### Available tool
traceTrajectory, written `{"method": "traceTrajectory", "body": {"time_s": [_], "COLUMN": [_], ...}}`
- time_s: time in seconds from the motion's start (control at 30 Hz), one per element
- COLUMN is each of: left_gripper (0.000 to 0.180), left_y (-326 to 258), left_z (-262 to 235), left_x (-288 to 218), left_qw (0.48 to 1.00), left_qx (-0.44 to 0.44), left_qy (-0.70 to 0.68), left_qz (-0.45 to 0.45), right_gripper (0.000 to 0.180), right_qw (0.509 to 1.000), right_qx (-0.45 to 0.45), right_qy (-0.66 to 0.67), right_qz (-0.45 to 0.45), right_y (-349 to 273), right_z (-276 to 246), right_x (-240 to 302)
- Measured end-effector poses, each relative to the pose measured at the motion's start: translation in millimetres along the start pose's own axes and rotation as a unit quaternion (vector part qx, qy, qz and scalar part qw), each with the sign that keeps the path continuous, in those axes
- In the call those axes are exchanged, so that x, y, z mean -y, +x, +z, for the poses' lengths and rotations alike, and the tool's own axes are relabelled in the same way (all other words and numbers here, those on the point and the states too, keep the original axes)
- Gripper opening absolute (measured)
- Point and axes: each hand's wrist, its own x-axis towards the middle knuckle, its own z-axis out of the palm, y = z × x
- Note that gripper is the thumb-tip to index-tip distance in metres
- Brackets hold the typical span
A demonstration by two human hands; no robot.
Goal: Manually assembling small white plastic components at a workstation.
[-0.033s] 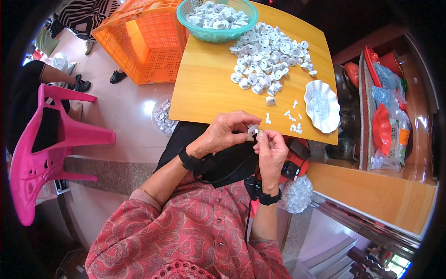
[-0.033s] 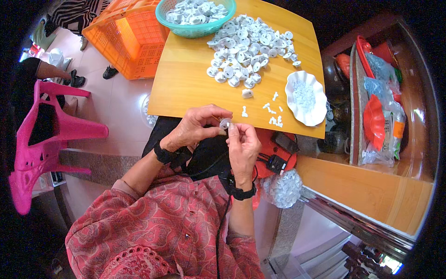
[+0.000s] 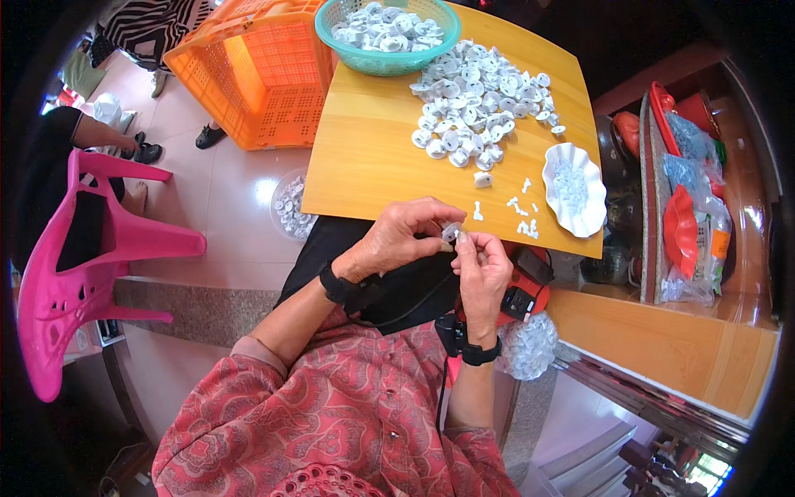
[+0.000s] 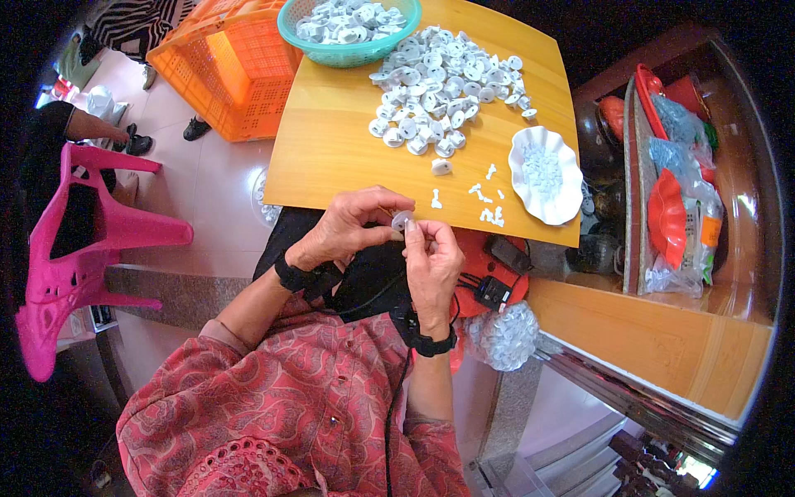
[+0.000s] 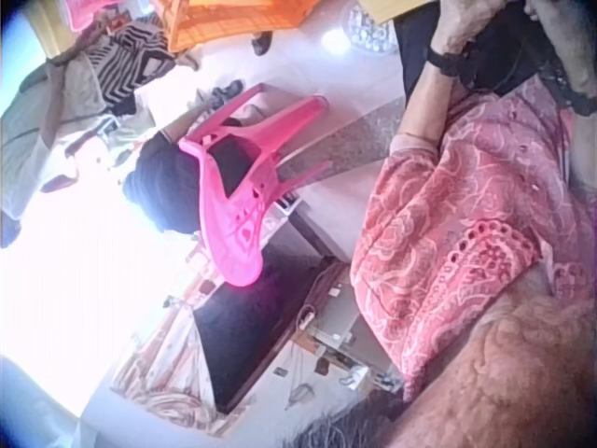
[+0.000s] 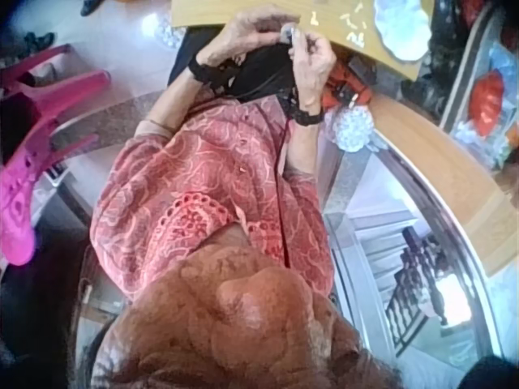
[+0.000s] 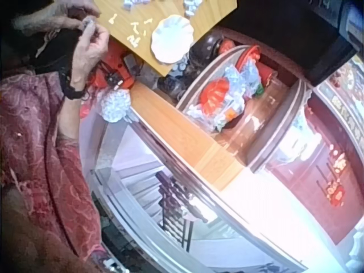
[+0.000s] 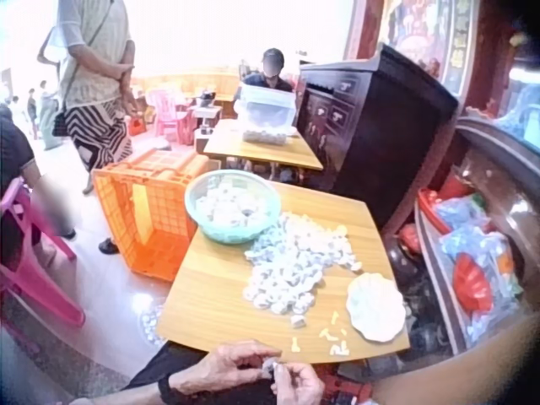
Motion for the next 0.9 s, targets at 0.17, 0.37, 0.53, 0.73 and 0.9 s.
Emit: {"method": "traceTrajectory", "body": {"time_s": [0.17, 0.37, 0.53, 0.73, 0.9], "left_gripper": [0.042, 0.042, 0.043, 0.043, 0.039], "left_y": [1, 2, 2, 5, 32], "left_z": [-1, -5, -3, -6, -26], "left_x": [-8, -12, -8, -4, -11], "left_qw": [0.996, 0.991, 0.999, 1.0, 0.996], "left_qx": [0.026, 0.062, 0.039, 0.009, -0.05], "left_qy": [0.076, 0.11, 0.024, 0.023, 0.049], "left_qz": [0.023, 0.033, -0.01, 0.003, -0.056], "right_gripper": [0.014, 0.015, 0.02, 0.026, 0.025], "right_qw": [0.999, 0.995, 1.0, 1.0, 0.999], "right_qx": [0.004, 0.013, 0.017, -0.016, -0.022], "right_qy": [-0.04, -0.087, 0.008, 0.006, -0.027], "right_qz": [-0.023, -0.056, 0.008, 0.027, 0.022], "right_y": [2, 3, 4, 6, 5], "right_z": [0, -1, 1, -4, -4], "right_x": [-10, -17, -6, -5, -12]}}
